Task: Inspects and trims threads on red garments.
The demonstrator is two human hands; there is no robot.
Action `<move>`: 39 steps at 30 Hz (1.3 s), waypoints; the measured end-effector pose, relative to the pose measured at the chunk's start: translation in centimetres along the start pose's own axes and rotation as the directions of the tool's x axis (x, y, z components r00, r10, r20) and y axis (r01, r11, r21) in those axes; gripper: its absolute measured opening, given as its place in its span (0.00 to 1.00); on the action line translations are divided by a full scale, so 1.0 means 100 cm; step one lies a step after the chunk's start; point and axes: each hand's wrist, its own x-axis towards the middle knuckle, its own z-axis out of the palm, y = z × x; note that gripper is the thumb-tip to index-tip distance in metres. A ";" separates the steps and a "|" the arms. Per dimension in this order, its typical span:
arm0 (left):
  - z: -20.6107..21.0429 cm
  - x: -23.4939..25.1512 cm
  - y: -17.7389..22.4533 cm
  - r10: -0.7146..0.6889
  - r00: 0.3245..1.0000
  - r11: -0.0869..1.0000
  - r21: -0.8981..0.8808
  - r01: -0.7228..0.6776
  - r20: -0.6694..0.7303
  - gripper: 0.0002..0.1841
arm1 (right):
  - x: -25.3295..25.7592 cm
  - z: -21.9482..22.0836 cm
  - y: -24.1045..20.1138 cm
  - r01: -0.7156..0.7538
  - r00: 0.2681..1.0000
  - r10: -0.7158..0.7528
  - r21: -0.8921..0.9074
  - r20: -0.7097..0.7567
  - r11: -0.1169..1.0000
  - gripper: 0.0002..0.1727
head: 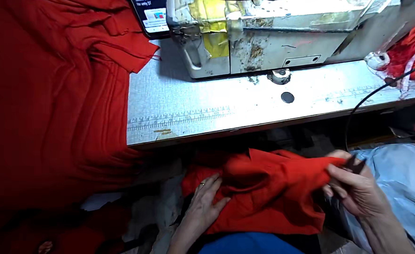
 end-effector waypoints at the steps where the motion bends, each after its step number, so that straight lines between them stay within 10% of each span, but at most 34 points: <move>1: 0.003 -0.004 0.001 0.052 0.996 0.998 -0.043 -0.055 -0.076 0.25 | -0.009 -0.020 0.007 -0.027 0.992 0.030 0.031 -0.124 0.999 0.05; 6: 0.018 -0.006 0.008 0.240 0.970 0.963 -0.141 -0.231 0.046 0.14 | -0.039 -0.069 0.065 -0.259 0.812 -0.088 -0.492 -0.577 0.831 0.04; 10: 0.015 -0.014 0.012 0.364 0.918 0.924 -0.183 -0.335 0.159 0.19 | -0.054 -0.054 0.065 -0.102 0.885 -0.384 -0.913 -0.265 0.395 0.11; 13: -0.001 -0.025 0.011 0.434 0.887 0.869 -0.333 -0.366 0.157 0.21 | -0.060 -0.020 0.051 0.120 0.809 -0.587 -0.978 -0.003 0.170 0.14; 18: -0.010 -0.027 0.000 0.324 0.940 0.847 -0.475 -0.237 0.108 0.21 | -0.059 0.028 0.058 0.445 0.867 -0.444 -0.752 0.226 0.485 0.12; 20: -0.009 -0.027 0.002 0.262 0.946 0.938 -0.281 -0.203 0.189 0.23 | -0.052 0.047 0.057 0.299 0.952 -0.153 -0.693 0.266 0.656 0.16; 23: -0.006 -0.024 0.013 0.350 0.923 0.927 -0.199 -0.317 0.159 0.14 | -0.037 0.063 0.048 0.135 0.867 0.247 -0.681 0.432 0.720 0.23; 28: -0.032 0.006 0.036 0.420 0.907 0.750 -0.571 -0.334 0.022 0.11 | -0.025 0.053 0.028 0.032 0.960 0.100 -0.458 0.260 0.888 0.03; 32: -0.021 0.037 0.022 0.232 0.955 0.966 -0.162 -0.204 0.185 0.15 | -0.013 0.031 0.022 -0.085 0.993 0.109 -0.357 0.048 0.930 0.05; 39: -0.010 0.054 0.030 0.407 0.911 0.865 -0.292 -0.408 -0.068 0.21 | -0.013 0.022 0.025 -0.214 0.977 0.212 -0.162 -0.026 0.963 0.07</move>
